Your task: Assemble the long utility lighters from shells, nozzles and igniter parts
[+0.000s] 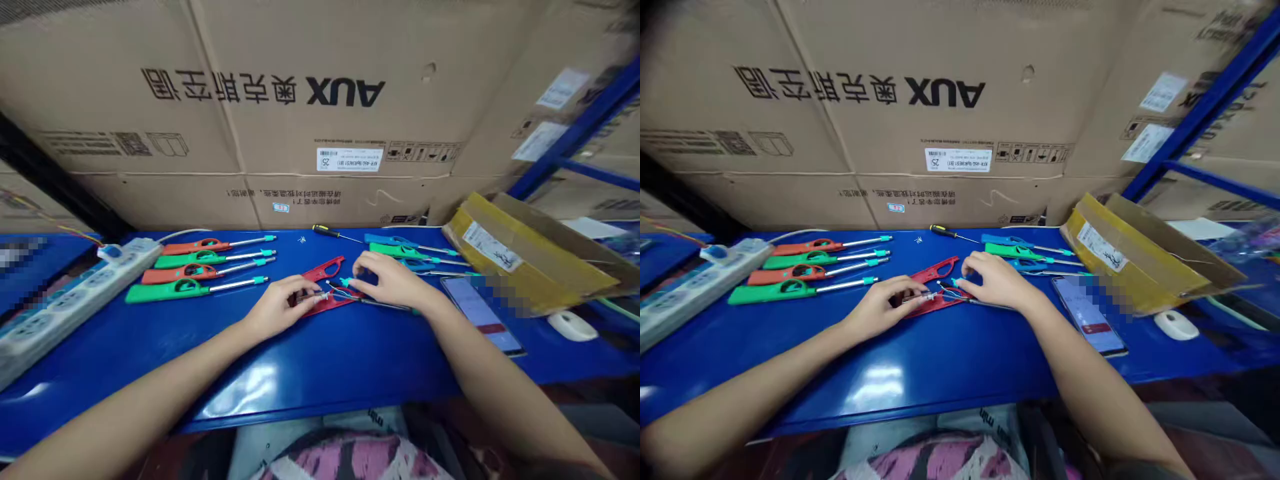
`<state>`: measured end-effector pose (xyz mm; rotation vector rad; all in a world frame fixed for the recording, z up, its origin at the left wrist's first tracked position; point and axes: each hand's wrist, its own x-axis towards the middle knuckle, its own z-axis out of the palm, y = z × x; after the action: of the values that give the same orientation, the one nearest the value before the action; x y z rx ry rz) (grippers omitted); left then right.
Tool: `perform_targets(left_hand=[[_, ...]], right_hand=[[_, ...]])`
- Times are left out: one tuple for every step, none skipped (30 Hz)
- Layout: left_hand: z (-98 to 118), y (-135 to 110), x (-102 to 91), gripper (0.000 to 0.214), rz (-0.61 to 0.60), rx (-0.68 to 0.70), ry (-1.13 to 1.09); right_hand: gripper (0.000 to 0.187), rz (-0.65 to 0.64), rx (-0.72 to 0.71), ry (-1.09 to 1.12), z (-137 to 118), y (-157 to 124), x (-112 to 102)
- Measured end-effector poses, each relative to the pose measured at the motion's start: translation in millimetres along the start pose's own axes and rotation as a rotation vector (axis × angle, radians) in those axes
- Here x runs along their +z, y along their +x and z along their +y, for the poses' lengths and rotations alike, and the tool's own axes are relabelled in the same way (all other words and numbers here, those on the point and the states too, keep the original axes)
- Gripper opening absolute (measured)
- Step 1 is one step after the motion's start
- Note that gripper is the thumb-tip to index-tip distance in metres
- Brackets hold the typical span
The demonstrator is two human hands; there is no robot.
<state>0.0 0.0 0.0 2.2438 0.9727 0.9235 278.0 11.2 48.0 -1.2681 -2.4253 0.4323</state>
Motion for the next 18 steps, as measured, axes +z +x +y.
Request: perform_targets(left_hand=[[0,0,0.0,0.017,0.003,0.004,0.011],[0,0,-0.1,0.017,0.005,0.008,0.023],[-1,0,-0.3,0.017,0.005,0.014,0.036],[-1,0,-0.6,0.016,0.005,0.019,0.048],[-2,0,-1.0,0.016,0.003,0.026,0.063],[-3,-1,-1.4,0.016,0.000,0.034,0.076],[-4,-1,-2.0,0.017,-0.005,0.041,0.087],[-5,-1,-2.6,0.017,-0.011,0.046,0.098],[-7,-2,-3.1,0.017,-0.020,0.049,0.106],[-8,-2,-3.6,0.018,-0.030,0.054,0.116],[-9,-1,-4.2,0.018,-0.039,0.061,0.130],[-9,-1,-4.7,0.019,-0.042,0.071,0.155],[-9,-1,-5.3,0.021,-0.042,0.083,0.192],[-9,0,-6.0,0.022,-0.038,0.093,0.236],[-8,1,-6.9,0.023,-0.030,0.098,0.282],[-6,1,-7.9,0.024,-0.020,0.098,0.325],[-4,2,-9.0,0.024,-0.012,0.093,0.358],[-2,2,-10.2,0.024,-0.011,0.089,0.383]], right_hand=[[0.025,-0.124,0.020,0.025,5,-3,-4],[0.028,-0.227,0.034,0.052,10,-5,-8],[0.030,-0.333,0.049,0.080,14,-7,-12],[0.027,-0.398,0.070,0.086,17,-9,-15],[0.025,-0.439,0.082,0.093,20,-10,-17],[0.023,-0.458,0.089,0.102,21,-11,-19],[0.022,-0.452,0.094,0.118,21,-11,-20],[0.021,-0.434,0.101,0.140,21,-11,-20],[0.020,-0.404,0.107,0.152,21,-10,-20],[0.019,-0.365,0.114,0.148,21,-9,-19],[0.017,-0.318,0.119,0.127,21,-8,-18],[0.015,-0.274,0.119,0.094,21,-6,-16],[0.011,-0.239,0.111,0.057,22,-5,-14],[0.008,-0.219,0.098,0.029,23,-4,-12],[0.005,-0.212,0.086,0.016,24,-3,-10],[0.004,-0.212,0.077,0.016,24,-2,-9],[0.006,-0.210,0.063,0.016,24,-2,-8],[0.009,-0.203,0.046,0.014,22,-2,-7]])
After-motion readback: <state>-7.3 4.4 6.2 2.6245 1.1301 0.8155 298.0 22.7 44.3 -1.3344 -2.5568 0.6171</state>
